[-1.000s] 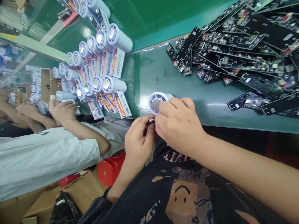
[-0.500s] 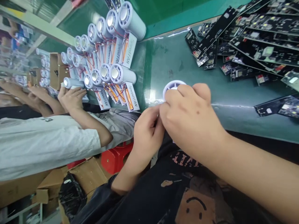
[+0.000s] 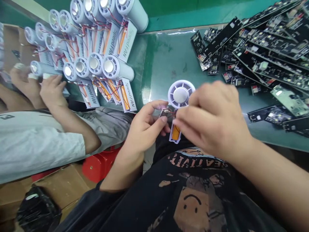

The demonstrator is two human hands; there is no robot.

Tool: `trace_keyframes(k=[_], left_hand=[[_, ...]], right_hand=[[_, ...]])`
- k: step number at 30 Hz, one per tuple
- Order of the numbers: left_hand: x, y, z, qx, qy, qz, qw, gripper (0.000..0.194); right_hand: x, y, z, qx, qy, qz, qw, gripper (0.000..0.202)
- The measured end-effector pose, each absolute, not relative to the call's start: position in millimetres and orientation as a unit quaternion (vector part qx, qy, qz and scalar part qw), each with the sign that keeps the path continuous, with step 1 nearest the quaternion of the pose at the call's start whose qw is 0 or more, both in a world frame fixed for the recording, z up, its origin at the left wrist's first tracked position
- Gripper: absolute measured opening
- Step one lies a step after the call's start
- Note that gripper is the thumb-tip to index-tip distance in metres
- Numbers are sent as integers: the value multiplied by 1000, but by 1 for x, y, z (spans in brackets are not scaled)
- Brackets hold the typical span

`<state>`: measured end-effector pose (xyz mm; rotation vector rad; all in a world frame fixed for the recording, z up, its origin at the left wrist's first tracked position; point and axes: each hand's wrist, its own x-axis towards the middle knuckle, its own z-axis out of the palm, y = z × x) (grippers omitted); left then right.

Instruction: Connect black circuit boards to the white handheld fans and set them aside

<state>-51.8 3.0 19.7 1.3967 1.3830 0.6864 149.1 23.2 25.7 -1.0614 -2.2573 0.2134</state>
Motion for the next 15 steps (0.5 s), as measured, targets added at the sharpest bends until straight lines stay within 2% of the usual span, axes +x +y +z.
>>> trace_keyframes(k=[3,6,10,15], left_hand=[[-59,9,28,543,573,259,556,33],[-65,12,35,561,575,247,542,33],[-69,11,36,595,584,238,499,35],[-66,8,35,583,592,228,508,34]], right_hand=[[155,8,24,-388,-884,77,251,19],[152,-1,17,-434,-873,64,214,23],[146,2,12,-445,-863,6,240,17],[141,5,16,-437,-855,-6,281,14]])
